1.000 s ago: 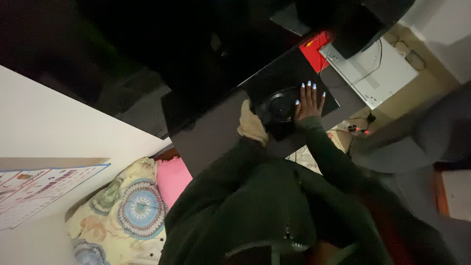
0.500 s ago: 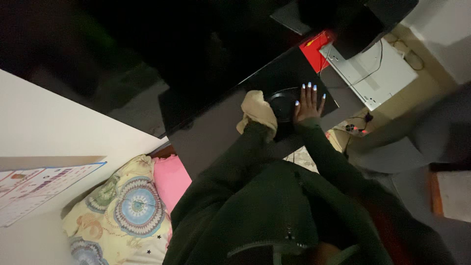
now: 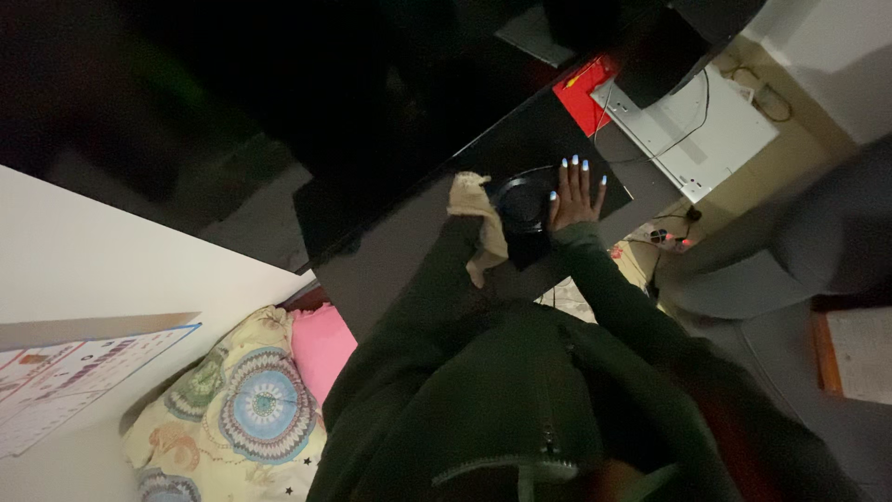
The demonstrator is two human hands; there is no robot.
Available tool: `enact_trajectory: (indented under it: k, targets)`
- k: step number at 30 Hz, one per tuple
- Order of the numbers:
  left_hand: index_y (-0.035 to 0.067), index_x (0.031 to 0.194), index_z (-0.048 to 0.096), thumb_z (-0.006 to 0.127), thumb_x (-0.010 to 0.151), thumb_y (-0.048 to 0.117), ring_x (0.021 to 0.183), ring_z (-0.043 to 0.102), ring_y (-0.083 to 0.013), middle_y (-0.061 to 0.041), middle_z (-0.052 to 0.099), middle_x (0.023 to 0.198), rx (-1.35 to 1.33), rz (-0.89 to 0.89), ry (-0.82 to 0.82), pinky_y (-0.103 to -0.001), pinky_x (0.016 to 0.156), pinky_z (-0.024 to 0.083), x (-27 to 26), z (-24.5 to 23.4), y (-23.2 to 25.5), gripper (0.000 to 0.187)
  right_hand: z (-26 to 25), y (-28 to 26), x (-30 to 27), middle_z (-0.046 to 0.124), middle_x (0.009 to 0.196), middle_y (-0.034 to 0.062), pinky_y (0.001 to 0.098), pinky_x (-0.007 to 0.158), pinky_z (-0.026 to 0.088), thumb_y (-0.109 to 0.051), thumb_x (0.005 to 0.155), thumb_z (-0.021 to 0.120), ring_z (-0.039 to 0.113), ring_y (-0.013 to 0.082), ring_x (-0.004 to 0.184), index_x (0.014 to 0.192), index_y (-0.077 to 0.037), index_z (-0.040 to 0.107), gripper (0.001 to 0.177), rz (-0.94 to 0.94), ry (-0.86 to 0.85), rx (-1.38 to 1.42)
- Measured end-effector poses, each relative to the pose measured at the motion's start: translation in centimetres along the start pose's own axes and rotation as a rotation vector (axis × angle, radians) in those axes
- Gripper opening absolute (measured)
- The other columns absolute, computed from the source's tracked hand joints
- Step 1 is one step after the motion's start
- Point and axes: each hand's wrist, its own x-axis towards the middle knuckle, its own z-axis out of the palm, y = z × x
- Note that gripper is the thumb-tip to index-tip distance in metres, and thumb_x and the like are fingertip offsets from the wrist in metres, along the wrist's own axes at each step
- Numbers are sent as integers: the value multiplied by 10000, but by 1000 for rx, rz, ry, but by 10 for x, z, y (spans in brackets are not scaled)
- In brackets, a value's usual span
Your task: The person prepares a cloth in a bucket of water, then wipes a small black speaker on a desk by hand.
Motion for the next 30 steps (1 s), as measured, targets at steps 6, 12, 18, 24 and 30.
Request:
enact_trajectory:
  k: [6, 12, 18, 24, 30]
  targets:
    - [31, 1579, 377, 550, 991, 478, 1320, 595, -310, -167, 605, 1440, 176, 30, -117, -597, 1206, 313, 7, 17, 14, 758, -2, 0, 0, 124, 1752, 149, 616, 1240, -55, -288, 1062, 298, 75, 305, 1613, 1678, -75, 185, 662, -66, 32, -15]
    - [24, 1574, 381, 556, 993, 473, 1327, 587, -310, -172, 594, 1450, 365, 84, -254, -597, 1204, 315, 14, 45, 20, 755, -10, -5, -1, 127, 1758, 124, 613, 1272, -57, -299, 1075, 314, 79, 283, 1634, 1683, -81, 185, 659, -37, 34, 34]
    - [16, 1569, 384, 561, 995, 468, 1333, 579, -310, -177, 583, 1459, 463, 115, -366, -597, 1202, 317, 21, 72, 15, 752, -5, 0, 1, 149, 1748, 144, 612, 1253, -47, -285, 1051, 349, 85, 302, 1619, 1673, -59, 210, 677, -57, 14, -49]
    - [9, 1564, 388, 567, 996, 463, 1339, 572, -310, -183, 572, 1469, 504, 84, -369, -596, 1200, 318, 36, 36, 16, 748, -4, -1, -1, 145, 1754, 121, 604, 1277, -50, -319, 1083, 326, 77, 278, 1633, 1673, -83, 212, 646, -43, 30, -25]
    - [1, 1559, 392, 573, 998, 458, 1345, 564, -310, -188, 561, 1478, 390, 64, -207, -596, 1198, 320, 38, -21, -1, 745, -1, 0, 3, 152, 1744, 137, 606, 1242, -48, -313, 1062, 299, 105, 312, 1608, 1669, -77, 217, 656, -57, 14, -56]
